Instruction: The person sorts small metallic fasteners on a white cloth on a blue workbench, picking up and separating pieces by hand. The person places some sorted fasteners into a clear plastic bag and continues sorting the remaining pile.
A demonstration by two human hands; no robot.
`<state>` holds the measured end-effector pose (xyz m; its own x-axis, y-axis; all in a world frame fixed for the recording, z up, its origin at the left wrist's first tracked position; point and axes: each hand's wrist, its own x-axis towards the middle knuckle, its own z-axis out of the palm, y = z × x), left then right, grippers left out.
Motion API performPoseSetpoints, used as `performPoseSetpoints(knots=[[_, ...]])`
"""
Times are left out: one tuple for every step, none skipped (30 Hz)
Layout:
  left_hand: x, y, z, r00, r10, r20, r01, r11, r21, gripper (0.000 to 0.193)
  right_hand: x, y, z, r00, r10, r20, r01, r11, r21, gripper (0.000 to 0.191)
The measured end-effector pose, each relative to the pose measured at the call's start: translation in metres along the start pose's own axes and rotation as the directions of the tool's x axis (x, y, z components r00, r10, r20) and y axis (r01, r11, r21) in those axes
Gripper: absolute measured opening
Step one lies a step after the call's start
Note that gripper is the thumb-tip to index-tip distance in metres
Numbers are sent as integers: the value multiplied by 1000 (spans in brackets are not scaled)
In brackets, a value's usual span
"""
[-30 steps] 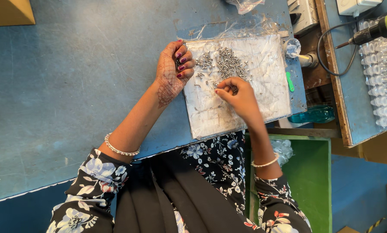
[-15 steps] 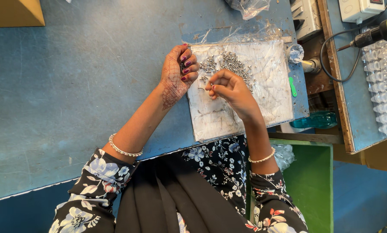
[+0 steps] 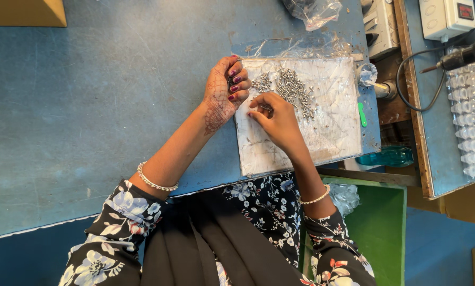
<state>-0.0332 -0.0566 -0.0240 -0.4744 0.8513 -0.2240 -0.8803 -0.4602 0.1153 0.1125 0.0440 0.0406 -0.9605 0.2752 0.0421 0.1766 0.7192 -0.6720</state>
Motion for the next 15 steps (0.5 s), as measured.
performPoseSetpoints(knots=[[0,0,0,1000,4,-2,-4,1000,4,42,-1,1,-1,1000,5,2,-5,1000,-22,12],[1,-1,-1,1000,6,-2,-6,1000,9,41,-1,1,0,1000,10,1,-10,999,-44,11],[1,-1,-1,1000,8,-2,-8,1000,14,41,-2,2,1,1000,-4,-5,3,999,-54,11],[1,-2,-1,1000,9,-6,-9,1000,16,41,-2,3,2,1000,-18,-10,17,998,-64,11],[2,-3,-1,1000,10,-11,-10,1000,19,41,-2,3,3,999,-32,-16,31,997,-73,10],[2,-3,-1,1000,11,-15,-11,1000,22,41,-2,3,4,999,-51,-18,49,994,-96,11],[2,-3,-1,1000,9,-20,-9,1000,23,41,-2,3,4,997,-70,-19,67,991,-118,12],[2,-3,-1,1000,8,-25,-7,1000,23,41,-2,2,4,996,-90,-20,86,986,-141,13],[1,-2,-1,1000,7,-30,-6,1000,23,41,-3,2,3,997,-80,-1,79,990,-114,12],[1,-2,-1,1000,5,-20,-5,1000,17,41,-4,1,0,997,-69,18,70,994,-87,12],[1,-1,0,1000,3,-10,-3,1000,9,41,-5,1,-3,998,-59,38,61,996,-60,13],[1,-1,0,1000,1,0,-1,1000,2,42,-6,0,-4,998,-49,31,51,996,-78,12],[1,-1,0,1000,5,-6,-5,1000,4,41,-7,0,-5,999,-38,25,41,995,-95,11],[1,-1,0,1000,7,-13,-7,1000,6,41,-8,0,-5,999,-27,18,29,993,-112,10],[1,-2,1,1000,8,-18,-8,1000,8,41,-8,1,-4,999,-30,20,33,993,-110,10]])
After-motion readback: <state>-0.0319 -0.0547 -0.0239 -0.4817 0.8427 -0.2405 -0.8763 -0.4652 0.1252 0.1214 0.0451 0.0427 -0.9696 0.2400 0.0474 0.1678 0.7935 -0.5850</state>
